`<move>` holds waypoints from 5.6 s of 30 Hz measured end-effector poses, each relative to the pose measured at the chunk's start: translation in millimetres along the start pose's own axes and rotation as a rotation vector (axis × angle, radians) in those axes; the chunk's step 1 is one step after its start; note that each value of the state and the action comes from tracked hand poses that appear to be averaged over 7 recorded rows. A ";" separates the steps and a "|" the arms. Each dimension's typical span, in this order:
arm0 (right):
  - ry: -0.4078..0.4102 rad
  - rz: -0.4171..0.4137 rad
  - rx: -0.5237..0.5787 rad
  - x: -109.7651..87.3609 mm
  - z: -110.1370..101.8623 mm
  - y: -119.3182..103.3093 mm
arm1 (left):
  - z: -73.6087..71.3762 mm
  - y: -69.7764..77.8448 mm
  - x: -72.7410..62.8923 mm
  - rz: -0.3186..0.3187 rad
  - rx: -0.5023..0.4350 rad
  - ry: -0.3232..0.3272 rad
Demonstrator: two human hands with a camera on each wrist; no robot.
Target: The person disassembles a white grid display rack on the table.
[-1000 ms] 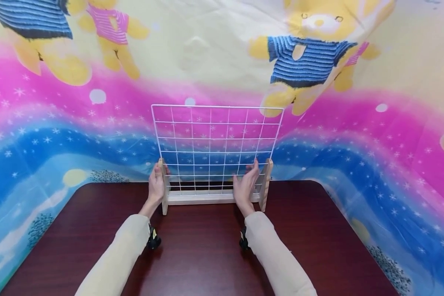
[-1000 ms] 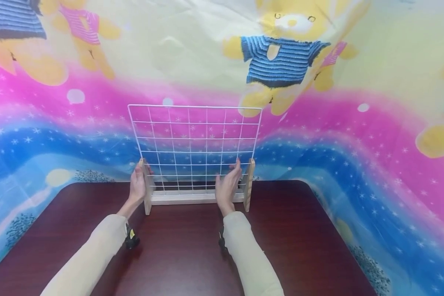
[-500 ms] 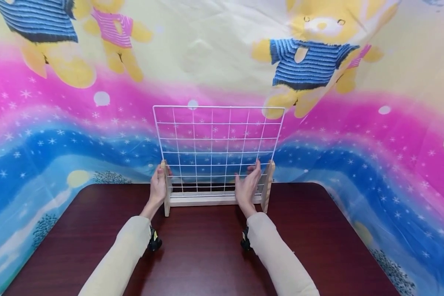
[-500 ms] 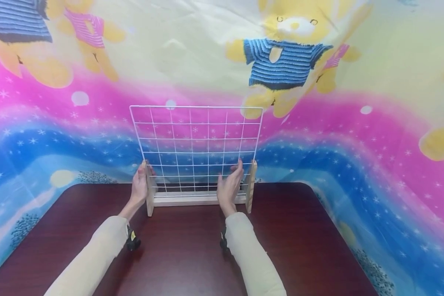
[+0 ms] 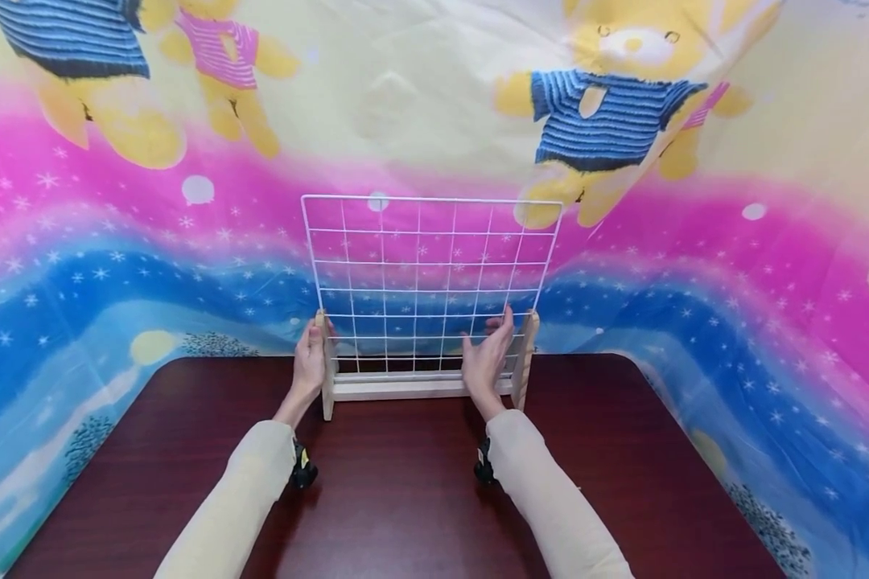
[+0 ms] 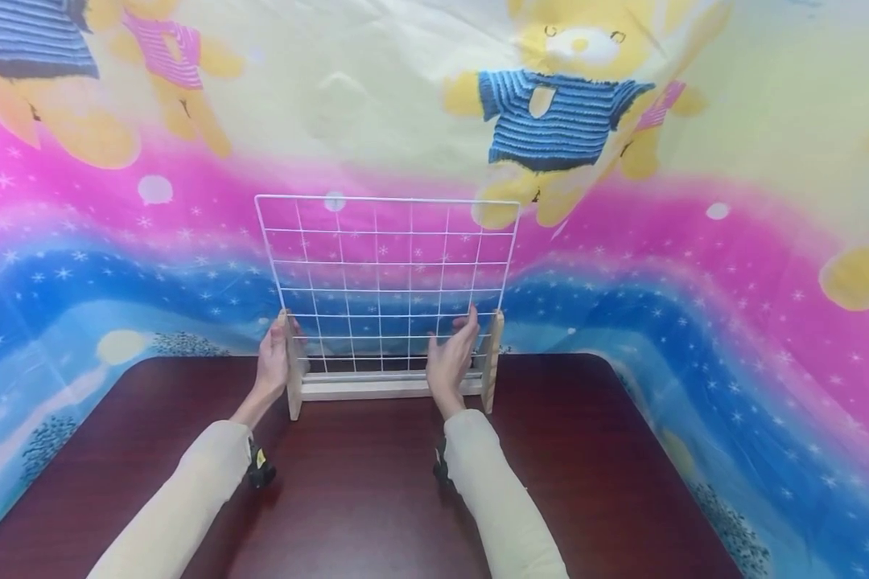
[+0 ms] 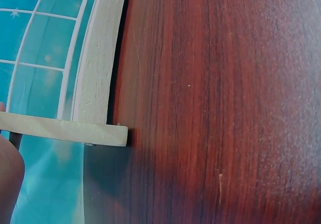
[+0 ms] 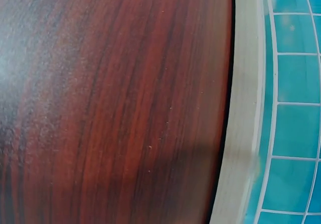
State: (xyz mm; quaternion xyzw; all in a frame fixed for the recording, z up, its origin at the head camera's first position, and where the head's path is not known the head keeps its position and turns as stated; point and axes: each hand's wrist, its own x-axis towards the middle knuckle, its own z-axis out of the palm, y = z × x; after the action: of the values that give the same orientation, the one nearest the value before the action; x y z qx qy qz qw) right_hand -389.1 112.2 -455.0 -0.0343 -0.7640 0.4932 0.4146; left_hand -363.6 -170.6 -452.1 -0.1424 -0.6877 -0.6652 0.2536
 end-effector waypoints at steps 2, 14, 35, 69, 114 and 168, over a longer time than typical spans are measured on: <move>0.004 0.005 0.003 1.8 -0.2 -1.9 | -0.2 0.0 0.1 -0.015 0.011 0.004; 0.010 -0.032 -0.010 8.9 -2.4 -12.4 | -1.4 -1.1 -0.7 -0.023 0.007 0.008; 0.053 -0.027 0.003 24.3 -5.2 -28.5 | -2.1 1.1 -3.3 -0.016 0.060 -0.004; 0.024 -0.067 -0.018 45.1 -13.4 -59.3 | -2.1 0.4 -2.5 0.003 -0.016 -0.006; 0.005 -0.103 -0.079 67.2 -24.2 -81.6 | -0.4 -26.9 1.0 -0.021 0.054 0.029; -0.004 -0.118 -0.073 82.6 -29.6 -106.1 | 4.5 1.4 -8.4 0.118 0.136 0.037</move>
State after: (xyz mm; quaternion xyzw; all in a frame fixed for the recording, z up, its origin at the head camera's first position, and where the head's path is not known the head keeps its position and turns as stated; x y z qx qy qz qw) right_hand -385.6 117.5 -317.5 -0.0035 -0.7829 0.4398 0.4400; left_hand -356.6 -164.9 -455.3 -0.1529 -0.7170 -0.6032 0.3141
